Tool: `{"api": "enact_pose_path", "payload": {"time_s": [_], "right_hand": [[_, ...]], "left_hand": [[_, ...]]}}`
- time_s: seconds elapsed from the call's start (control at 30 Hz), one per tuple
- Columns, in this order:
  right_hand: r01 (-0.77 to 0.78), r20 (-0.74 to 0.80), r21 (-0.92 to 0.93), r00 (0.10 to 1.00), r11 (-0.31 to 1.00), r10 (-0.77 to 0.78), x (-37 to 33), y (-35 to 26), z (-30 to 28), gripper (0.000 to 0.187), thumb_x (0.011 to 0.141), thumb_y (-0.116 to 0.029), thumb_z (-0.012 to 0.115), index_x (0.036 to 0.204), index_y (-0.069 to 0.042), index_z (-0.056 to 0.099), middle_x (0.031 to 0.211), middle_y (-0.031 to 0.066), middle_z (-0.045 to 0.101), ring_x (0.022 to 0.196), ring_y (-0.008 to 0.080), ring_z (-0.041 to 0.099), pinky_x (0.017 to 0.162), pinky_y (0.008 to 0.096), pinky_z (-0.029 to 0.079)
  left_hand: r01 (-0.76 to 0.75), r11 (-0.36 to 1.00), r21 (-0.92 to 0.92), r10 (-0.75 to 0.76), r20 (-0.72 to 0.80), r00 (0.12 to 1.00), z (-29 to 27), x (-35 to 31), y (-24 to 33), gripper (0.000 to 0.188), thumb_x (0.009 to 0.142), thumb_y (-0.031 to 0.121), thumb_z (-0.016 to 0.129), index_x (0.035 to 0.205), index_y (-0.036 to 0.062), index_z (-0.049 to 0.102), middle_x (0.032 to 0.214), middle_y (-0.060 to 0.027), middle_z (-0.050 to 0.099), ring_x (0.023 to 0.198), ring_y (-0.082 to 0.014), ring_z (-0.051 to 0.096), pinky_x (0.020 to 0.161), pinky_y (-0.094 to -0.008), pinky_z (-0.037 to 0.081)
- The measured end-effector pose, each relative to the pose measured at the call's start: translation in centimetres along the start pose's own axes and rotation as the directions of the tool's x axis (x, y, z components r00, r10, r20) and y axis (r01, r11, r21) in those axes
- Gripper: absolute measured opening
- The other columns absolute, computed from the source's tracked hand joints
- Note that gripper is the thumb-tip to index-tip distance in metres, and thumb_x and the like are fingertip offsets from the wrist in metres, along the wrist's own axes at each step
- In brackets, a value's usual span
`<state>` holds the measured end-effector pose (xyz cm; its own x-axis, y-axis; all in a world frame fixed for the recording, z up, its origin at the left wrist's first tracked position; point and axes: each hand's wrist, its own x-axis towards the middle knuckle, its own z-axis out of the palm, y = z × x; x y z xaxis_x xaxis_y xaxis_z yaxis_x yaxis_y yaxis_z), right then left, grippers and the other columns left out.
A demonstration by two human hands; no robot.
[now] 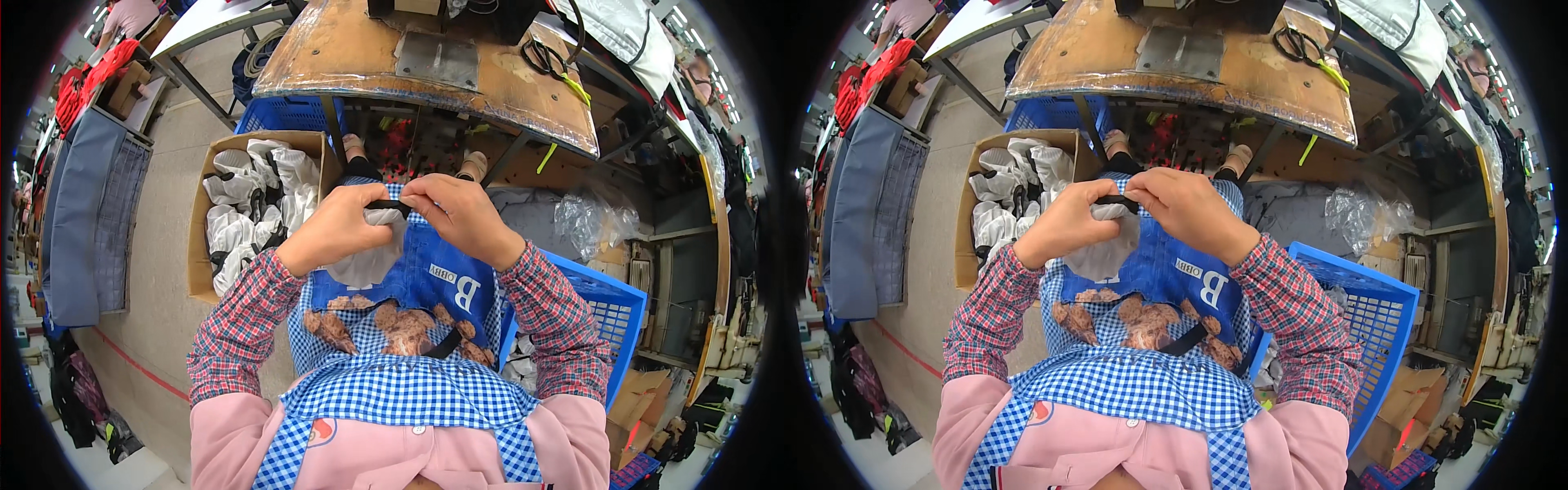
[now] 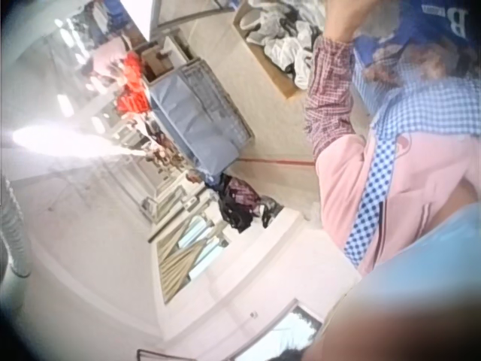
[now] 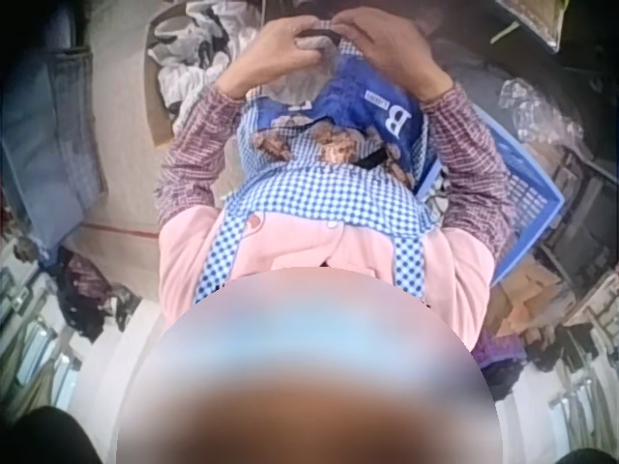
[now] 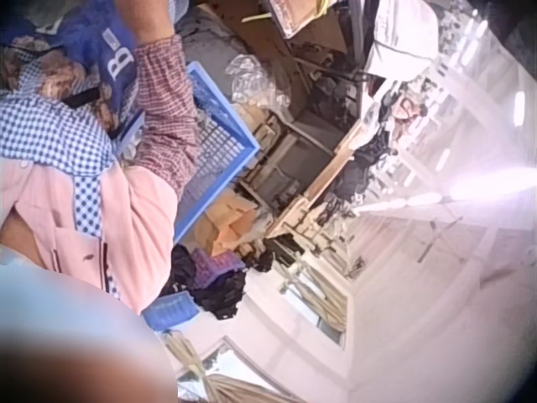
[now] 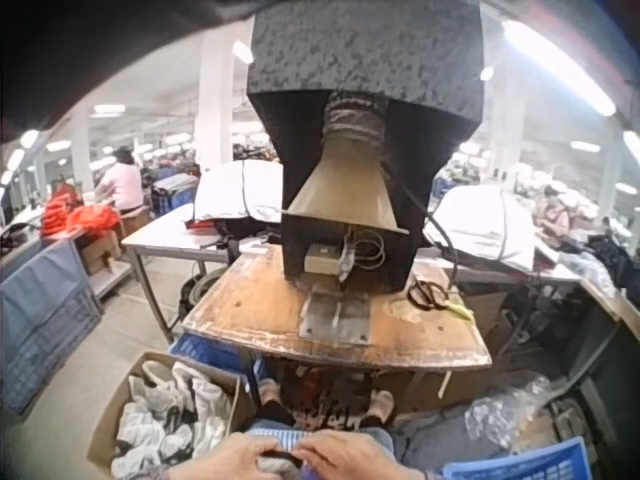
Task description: Assembling shoe components using an industrial machine.
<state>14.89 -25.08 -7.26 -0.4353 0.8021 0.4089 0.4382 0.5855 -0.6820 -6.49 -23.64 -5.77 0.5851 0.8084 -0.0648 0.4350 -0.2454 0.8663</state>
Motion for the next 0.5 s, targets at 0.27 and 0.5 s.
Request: {"api": "enact_pose_path", "payload": {"time_s": [0.27,0.5], "right_hand": [[0.223,0.135,-0.138,0.969,0.965,-0.205,0.3,-0.7,-2.0,0.036,0.086,-0.006,0.057,0.122,-0.006,0.058,0.106,0.0138,0.064,0.094,0.0319,0.063,0.077,0.0369,0.052],[0.351,0.258,-0.299,0.925,0.887,-0.279,0.8,0.0,-4.1,0.036,0.084,-0.005,0.057,0.119,-0.002,0.057,0.103,0.0127,0.063,0.095,0.0305,0.063,0.081,0.0367,0.052]], "left_hand": [[0.062,0.997,-0.038,-0.046,0.323,0.945,-2.0,1.7,1.6,0.044,0.065,0.01,0.062,0.106,-0.0022,0.063,0.094,-0.0098,0.068,0.087,-0.0167,0.062,0.083,-0.0299,0.049],[-0.016,1.0,-0.016,0.021,0.376,0.926,-3.1,3.7,2.3,0.041,0.065,0.01,0.061,0.104,-0.0016,0.063,0.087,-0.0052,0.064,0.084,-0.0103,0.056,0.08,-0.0271,0.047]]}}
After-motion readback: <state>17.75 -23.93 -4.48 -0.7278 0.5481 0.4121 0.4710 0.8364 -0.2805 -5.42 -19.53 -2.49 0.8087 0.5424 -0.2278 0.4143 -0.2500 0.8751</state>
